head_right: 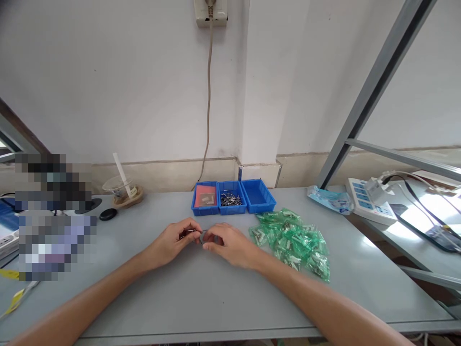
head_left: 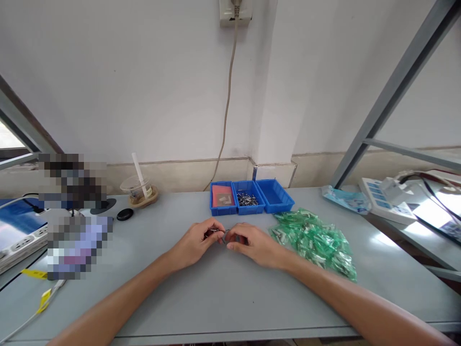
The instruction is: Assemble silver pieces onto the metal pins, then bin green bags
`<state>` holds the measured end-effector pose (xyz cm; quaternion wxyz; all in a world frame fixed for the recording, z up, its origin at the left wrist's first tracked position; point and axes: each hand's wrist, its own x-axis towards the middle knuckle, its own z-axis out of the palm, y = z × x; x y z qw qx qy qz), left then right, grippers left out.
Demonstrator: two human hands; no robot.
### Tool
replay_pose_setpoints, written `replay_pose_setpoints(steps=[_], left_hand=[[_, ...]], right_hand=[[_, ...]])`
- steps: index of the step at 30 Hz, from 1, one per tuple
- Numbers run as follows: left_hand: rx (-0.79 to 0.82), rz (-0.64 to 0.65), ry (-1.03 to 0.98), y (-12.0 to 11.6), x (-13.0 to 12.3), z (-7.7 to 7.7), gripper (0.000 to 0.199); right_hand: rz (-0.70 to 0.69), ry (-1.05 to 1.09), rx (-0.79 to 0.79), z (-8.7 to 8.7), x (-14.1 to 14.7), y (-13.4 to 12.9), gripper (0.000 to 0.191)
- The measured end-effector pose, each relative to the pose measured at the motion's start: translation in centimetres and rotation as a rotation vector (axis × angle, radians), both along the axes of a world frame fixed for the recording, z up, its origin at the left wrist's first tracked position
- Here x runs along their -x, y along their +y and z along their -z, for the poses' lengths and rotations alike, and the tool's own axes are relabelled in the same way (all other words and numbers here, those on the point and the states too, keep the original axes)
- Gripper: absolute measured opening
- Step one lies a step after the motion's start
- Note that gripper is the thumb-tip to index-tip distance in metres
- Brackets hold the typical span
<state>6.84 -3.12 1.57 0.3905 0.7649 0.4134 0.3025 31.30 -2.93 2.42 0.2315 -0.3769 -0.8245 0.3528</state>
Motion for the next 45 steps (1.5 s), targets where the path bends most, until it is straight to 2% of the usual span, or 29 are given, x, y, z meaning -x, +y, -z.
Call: replay_pose_setpoints(steps=[8, 17, 21, 25, 34, 45], left_hand=[[0.052, -0.009, -0.104, 0.0, -0.5, 0.8, 0.021], [0.024, -0.041, -0.087, 0.4, -0.1, 1.0, 0.026], [-0.030, -0.076, -0.046, 0.9, 0.4, 0.8, 0.022], [-0.119, -0.101, 0.096, 1.4, 1.1, 0.8, 0.019], [-0.337, -0.086, 0.264, 2.2, 2.4, 1.3, 0.019], [-0.352, -0.106, 0.263, 2.4, 3.1, 0.6, 0.025]], right_hand=[[-0.007, 0.127, 0.175, 1.4, 0.4, 0.3, 0.017], [0.111, 0.149, 0.115, 0.9, 0.3, 0.6, 0.015], [0.190, 0.157, 0.123, 1.0, 0.0, 1.0, 0.019], [0.254, 0.185, 0.127, 1.3, -0.4, 1.5, 0.023], [0.309, 0.250, 0.151, 1.5, -0.7, 1.9, 0.020], [0.299, 0.252, 0.139, 1.5, -0.9, 2.0, 0.021]])
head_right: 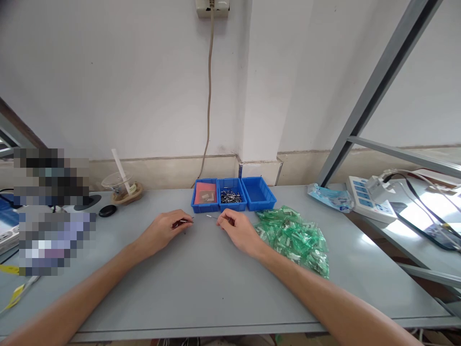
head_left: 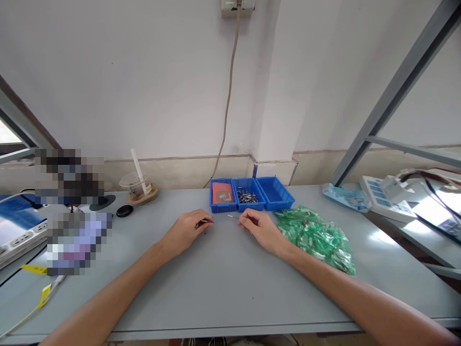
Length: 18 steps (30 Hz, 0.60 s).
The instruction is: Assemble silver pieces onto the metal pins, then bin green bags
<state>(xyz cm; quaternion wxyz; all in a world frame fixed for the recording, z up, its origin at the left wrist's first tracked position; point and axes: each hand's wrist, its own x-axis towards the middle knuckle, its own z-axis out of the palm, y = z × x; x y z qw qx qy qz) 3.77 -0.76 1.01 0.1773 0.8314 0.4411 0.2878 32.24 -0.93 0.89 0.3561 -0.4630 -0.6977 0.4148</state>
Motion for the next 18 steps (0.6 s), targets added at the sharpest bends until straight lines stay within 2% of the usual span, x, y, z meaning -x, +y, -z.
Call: replay_pose_setpoints(steps=[7, 18], left_hand=[[-0.065, -0.011, -0.027, -0.11, 0.19, -0.29, 0.026], [-0.058, 0.044, -0.024, 0.07, 0.46, -0.20, 0.029]], right_hand=[[-0.002, 0.000, 0.002, -0.17, 0.05, -0.03, 0.024], [0.003, 0.006, 0.001, -0.25, -0.15, 0.07, 0.025]])
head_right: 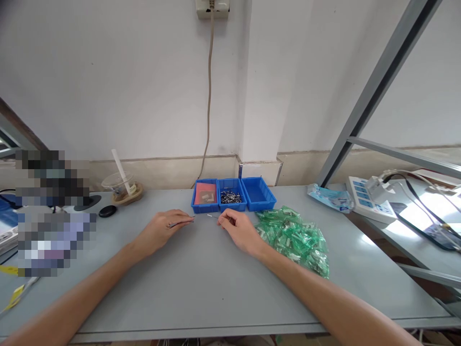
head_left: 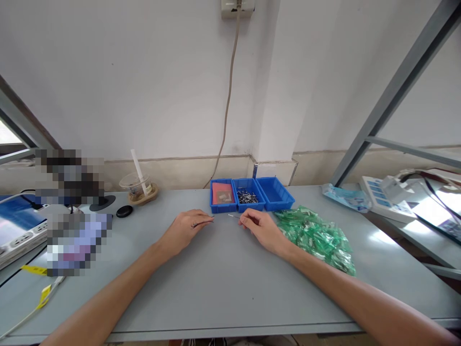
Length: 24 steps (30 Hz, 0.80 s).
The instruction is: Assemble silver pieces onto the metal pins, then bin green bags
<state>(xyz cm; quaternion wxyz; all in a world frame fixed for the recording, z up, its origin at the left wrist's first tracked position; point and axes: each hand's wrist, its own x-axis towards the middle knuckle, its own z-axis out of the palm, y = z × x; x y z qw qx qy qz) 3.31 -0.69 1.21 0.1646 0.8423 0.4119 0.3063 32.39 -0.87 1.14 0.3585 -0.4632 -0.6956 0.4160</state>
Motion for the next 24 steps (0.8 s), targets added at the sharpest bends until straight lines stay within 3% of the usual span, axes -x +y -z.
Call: replay_pose_setpoints(steps=[10, 18, 24], left_hand=[[0.058, -0.020, -0.008, 0.00, 0.26, -0.40, 0.033], [0.099, -0.110, 0.043, 0.05, 0.31, -0.56, 0.039], [0.013, -0.071, 0.067, 0.63, 0.80, 0.12, 0.043]], right_hand=[[-0.010, 0.006, 0.009, -0.06, -0.02, -0.11, 0.025], [-0.013, -0.025, 0.001, -0.01, -0.18, 0.00, 0.026], [-0.013, -0.016, 0.009, -0.23, -0.16, -0.14, 0.027]])
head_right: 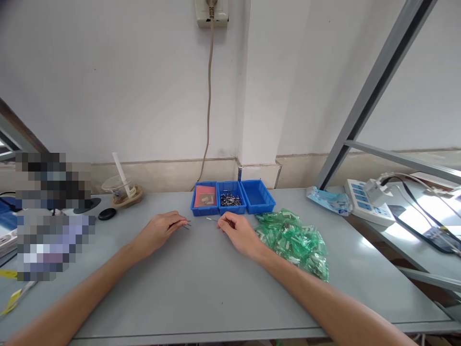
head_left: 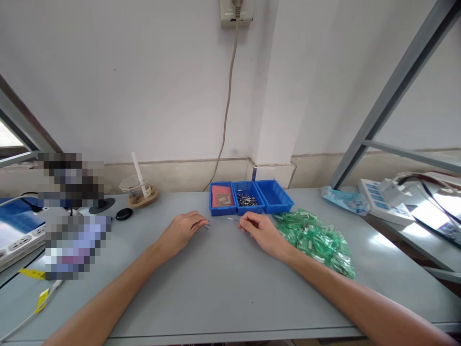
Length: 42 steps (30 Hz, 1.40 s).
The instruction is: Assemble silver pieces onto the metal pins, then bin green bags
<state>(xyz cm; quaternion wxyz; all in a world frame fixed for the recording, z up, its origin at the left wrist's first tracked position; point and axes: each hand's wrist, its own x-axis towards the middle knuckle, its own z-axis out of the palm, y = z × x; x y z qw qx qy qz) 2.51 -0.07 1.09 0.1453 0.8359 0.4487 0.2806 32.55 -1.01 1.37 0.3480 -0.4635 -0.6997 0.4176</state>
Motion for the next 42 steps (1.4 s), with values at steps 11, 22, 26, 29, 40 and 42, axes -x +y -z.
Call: replay_pose_setpoints(steps=[11, 22, 26, 29, 40, 42], left_hand=[[-0.010, 0.023, 0.046, 0.71, 0.64, 0.72, 0.041], [-0.078, -0.007, 0.128, 0.42, 0.68, 0.76, 0.043], [-0.116, -0.028, 0.206, 0.55, 0.85, 0.99, 0.047], [-0.154, -0.047, 0.310, 0.57, 0.87, 1.04, 0.050], [-0.146, -0.074, 0.465, 0.25, 0.88, 0.83, 0.051], [-0.135, -0.080, 0.459, 0.13, 0.84, 0.71, 0.050]], right_hand=[[-0.017, 0.018, 0.018, -0.08, 0.06, -0.07, 0.028], [-0.017, -0.010, 0.021, -0.05, -0.06, -0.15, 0.029], [-0.020, -0.001, 0.022, -0.01, -0.04, -0.10, 0.028], [-0.017, -0.004, 0.024, 0.12, -0.03, -0.01, 0.028], [-0.011, 0.036, 0.044, -0.41, 0.20, -0.23, 0.034], [-0.008, 0.063, 0.056, -0.31, 0.23, -0.13, 0.038]])
